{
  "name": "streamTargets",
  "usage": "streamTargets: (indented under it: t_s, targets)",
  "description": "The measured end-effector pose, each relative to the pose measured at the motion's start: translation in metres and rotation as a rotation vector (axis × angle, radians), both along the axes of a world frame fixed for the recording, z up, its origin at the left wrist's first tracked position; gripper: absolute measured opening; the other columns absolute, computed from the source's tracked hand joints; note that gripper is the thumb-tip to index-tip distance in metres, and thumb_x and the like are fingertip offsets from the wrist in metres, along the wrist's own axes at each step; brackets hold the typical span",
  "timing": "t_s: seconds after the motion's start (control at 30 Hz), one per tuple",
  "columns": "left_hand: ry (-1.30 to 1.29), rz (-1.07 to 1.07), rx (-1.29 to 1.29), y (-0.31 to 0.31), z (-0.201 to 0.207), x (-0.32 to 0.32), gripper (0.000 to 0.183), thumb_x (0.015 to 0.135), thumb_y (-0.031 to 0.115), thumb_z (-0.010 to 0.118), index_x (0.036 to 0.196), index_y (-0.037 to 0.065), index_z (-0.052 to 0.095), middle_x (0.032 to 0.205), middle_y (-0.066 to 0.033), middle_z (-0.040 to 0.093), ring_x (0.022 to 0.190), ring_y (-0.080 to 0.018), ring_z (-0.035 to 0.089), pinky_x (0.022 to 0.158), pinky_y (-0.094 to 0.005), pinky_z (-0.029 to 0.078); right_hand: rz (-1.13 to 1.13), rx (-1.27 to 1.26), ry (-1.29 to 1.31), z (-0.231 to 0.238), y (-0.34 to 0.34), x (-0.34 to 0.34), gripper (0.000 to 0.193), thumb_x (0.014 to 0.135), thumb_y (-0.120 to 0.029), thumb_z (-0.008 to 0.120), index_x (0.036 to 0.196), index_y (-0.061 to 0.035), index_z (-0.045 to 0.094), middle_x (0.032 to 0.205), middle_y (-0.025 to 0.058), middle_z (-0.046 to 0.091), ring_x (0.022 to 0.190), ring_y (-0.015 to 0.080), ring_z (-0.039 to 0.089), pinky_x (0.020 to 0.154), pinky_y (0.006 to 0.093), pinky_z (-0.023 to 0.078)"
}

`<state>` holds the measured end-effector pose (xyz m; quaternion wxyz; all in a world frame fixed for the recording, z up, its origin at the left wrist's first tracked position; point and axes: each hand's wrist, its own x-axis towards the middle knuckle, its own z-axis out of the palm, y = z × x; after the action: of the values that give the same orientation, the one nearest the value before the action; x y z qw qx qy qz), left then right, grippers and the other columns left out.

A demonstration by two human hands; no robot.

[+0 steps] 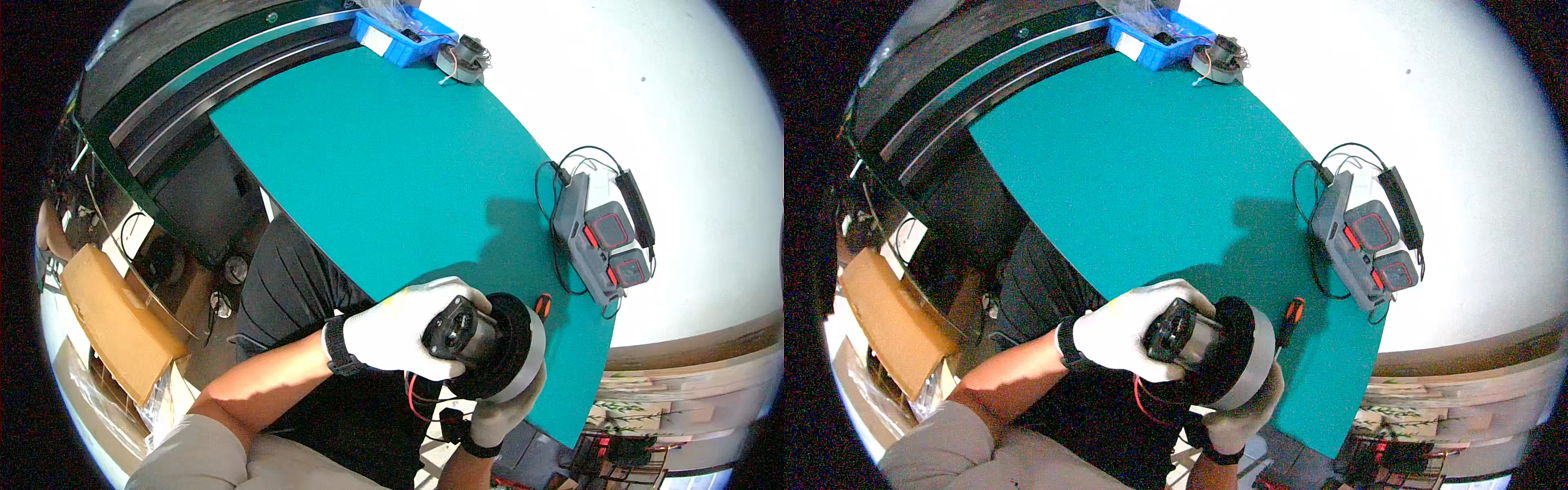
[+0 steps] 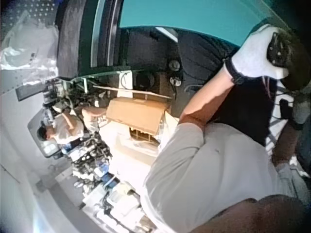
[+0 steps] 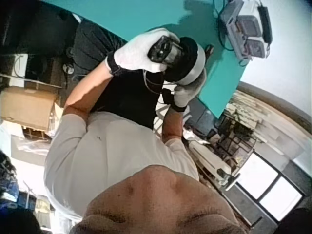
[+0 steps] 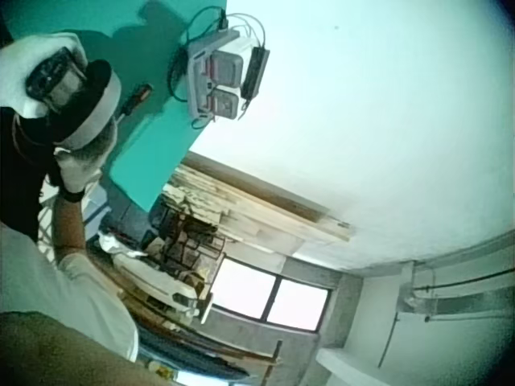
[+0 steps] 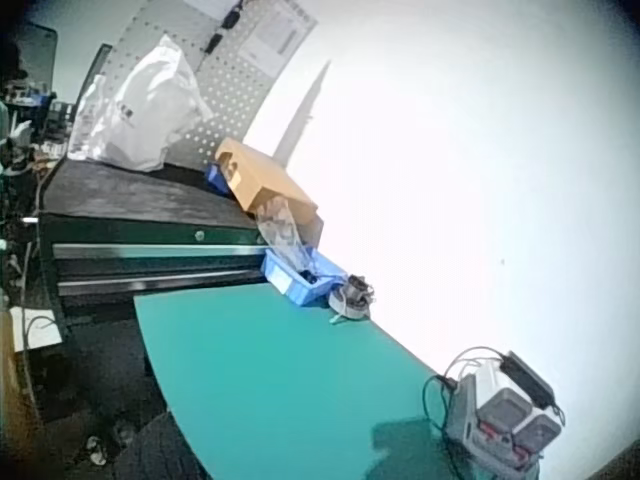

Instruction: Assembling and wiring an electromechanical fan motor component.

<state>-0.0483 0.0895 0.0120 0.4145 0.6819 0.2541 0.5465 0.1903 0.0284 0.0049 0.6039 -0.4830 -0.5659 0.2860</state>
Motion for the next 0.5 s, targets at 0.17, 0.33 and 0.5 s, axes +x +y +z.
streamTargets:
  t_s: [0.17,0.33,0.5]
  targets:
    - [-0.015,0.001,-0.036,-0.001,0.000,-0.001,0.071,0.069,0.032,0.089,0.127,0.001,0.062,0.126,-0.0172,0.066,0.117,-0.0337,0.065,0.104,-0.0428,0.052,0.013,-0.096,0.070,-0.001,-0.002,-0.006,0.133,0.050,-0.040,0.106,0.154,0.0003,0.033,0.147,0.0164,0.053,0.135,0.0310,0.055,0.116,0.0475,0.043]
    - [0.005,-0.008,-0.031,0.001,0.001,0.000,0.072,0.069,0.032,0.089,0.128,0.001,0.062,0.127,-0.0172,0.066,0.118,-0.0329,0.065,0.105,-0.0428,0.051,-0.057,-0.014,-0.202,0.006,-0.001,-0.002,0.131,0.050,-0.035,0.105,0.153,-0.0005,0.032,0.148,0.0183,0.052,0.135,0.0319,0.055,0.116,0.0480,0.042]
    - [-0.010,-0.010,-0.038,-0.001,0.002,0.000,0.072,0.070,0.032,0.089,0.129,0.001,0.062,0.127,-0.0173,0.066,0.120,-0.0334,0.064,0.106,-0.0426,0.050,-0.063,-0.007,-0.167,0.002,-0.004,-0.013,0.121,0.066,-0.053,0.092,0.154,0.0036,0.033,0.149,0.0204,0.049,0.137,0.0331,0.052,0.116,0.0484,0.041]
